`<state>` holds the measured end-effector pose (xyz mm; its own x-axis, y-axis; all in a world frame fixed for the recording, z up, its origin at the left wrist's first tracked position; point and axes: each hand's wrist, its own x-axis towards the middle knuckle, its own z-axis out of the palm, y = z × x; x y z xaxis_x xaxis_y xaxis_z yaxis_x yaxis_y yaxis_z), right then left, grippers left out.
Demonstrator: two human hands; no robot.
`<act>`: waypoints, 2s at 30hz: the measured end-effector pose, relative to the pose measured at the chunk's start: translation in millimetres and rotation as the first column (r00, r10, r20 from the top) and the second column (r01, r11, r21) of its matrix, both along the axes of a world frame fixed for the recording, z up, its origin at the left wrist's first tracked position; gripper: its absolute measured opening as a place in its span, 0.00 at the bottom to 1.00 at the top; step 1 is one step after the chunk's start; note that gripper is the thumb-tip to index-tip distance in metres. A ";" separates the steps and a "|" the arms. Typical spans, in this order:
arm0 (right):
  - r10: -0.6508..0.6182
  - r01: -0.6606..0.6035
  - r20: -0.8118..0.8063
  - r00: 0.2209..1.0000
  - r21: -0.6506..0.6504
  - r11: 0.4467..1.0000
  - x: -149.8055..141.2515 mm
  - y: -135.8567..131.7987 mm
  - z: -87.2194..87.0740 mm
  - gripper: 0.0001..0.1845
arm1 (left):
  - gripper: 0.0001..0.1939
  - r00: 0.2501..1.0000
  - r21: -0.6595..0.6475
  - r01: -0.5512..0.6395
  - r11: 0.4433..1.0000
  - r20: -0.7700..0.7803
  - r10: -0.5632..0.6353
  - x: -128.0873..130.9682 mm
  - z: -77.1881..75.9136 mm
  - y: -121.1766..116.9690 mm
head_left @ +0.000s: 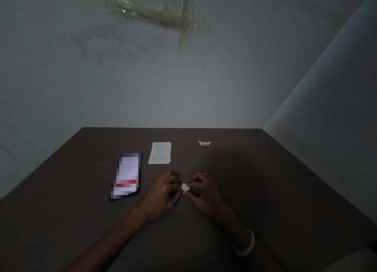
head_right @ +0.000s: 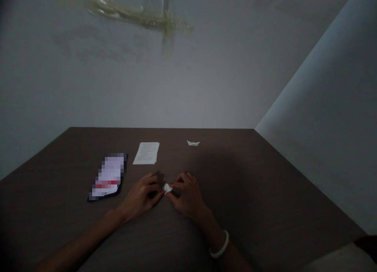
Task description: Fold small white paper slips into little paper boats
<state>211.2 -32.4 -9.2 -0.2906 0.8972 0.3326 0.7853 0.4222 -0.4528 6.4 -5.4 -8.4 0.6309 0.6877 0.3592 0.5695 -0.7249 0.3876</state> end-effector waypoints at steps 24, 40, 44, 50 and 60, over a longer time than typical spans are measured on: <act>0.118 -0.111 -0.160 0.980 0.053 0.992 -6.6 0.9 1.8 0.04 | 0.05 0.976 -0.134 0.076 0.988 0.211 -0.046 -3.9 7.3 2.4; 0.093 -0.087 -0.059 0.994 0.094 0.992 -8.6 -0.9 3.8 0.05 | 0.11 0.978 -0.058 0.117 0.991 0.182 -0.105 -3.5 12.6 -2.5; 0.102 -0.099 -0.034 0.994 0.089 0.991 -7.2 -0.8 4.4 0.04 | 0.11 0.976 -0.073 0.077 0.994 0.207 -0.061 -4.1 12.4 -1.6; 0.166 -0.161 -0.042 0.985 0.101 0.982 -8.8 -3.5 7.3 0.06 | 0.11 0.960 -0.106 0.027 0.994 0.279 0.003 -3.8 14.0 0.5; 0.076 -0.066 -0.088 0.993 0.111 0.992 -10.3 -3.5 6.9 0.07 | 0.13 0.969 -0.066 0.158 0.985 0.202 -0.142 -3.6 12.9 -2.0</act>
<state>200.8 -35.8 -2.3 -0.3158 0.8329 0.4545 0.7091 0.5255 -0.4702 2.8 -7.4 4.5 0.6521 0.6227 0.4325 0.3642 -0.7576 0.5416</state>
